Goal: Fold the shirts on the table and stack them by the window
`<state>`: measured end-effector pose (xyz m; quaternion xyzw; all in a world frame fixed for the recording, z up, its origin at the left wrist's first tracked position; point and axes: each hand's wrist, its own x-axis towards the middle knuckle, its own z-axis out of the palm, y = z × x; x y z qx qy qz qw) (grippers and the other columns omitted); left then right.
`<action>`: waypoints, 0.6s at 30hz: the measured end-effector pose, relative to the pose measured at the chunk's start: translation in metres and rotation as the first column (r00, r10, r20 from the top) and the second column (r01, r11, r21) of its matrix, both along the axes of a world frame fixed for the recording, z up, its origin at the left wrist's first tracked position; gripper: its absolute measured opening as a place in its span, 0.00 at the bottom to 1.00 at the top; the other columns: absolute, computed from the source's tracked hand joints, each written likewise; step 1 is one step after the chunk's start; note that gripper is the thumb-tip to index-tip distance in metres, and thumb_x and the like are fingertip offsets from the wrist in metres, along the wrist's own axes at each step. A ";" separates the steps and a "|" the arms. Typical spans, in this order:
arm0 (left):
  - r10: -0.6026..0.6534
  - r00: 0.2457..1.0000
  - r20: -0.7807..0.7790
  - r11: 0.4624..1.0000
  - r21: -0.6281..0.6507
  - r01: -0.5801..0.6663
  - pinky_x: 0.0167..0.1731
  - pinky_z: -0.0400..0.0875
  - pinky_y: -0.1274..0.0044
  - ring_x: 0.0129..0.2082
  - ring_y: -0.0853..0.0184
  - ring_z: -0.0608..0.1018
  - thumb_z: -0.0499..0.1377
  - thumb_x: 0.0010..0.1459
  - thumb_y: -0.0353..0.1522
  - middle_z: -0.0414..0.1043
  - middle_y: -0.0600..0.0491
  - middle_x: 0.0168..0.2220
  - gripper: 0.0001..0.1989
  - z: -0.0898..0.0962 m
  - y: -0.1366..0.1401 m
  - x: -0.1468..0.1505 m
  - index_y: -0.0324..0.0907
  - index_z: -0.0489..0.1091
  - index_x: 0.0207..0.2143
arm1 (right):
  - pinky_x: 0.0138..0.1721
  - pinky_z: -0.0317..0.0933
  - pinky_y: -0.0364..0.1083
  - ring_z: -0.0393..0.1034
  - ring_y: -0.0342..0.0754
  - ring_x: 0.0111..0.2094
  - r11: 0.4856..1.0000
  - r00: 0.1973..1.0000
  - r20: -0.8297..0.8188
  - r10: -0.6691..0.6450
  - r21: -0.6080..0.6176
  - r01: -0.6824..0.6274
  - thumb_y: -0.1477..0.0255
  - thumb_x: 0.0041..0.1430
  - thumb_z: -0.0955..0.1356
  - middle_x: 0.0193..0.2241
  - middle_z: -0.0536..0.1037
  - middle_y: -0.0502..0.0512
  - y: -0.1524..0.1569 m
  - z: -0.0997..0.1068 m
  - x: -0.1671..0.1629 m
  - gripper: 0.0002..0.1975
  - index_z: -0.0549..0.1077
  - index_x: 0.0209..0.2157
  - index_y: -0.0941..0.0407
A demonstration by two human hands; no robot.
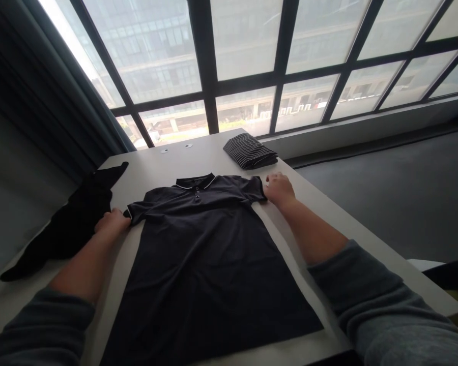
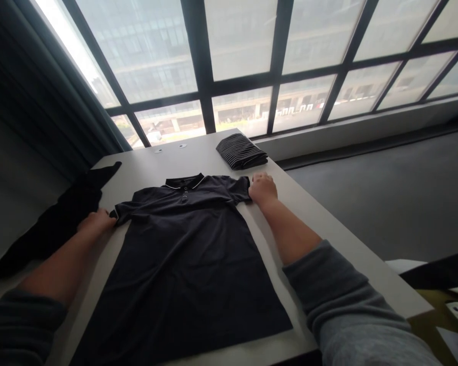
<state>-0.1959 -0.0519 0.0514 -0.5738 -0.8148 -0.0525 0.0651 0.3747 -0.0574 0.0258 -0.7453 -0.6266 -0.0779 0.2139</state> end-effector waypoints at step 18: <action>-0.311 0.936 0.162 0.947 -0.033 0.320 0.66 0.49 0.41 0.74 0.41 0.53 0.48 0.69 0.51 0.47 0.44 0.77 0.34 -0.046 0.130 0.106 0.52 0.58 0.73 | 0.66 0.33 0.80 0.37 0.71 0.75 0.863 0.938 -0.020 0.346 -0.386 -0.326 0.48 0.75 0.56 0.77 0.44 0.63 0.123 -0.017 -0.111 0.35 0.52 0.76 0.46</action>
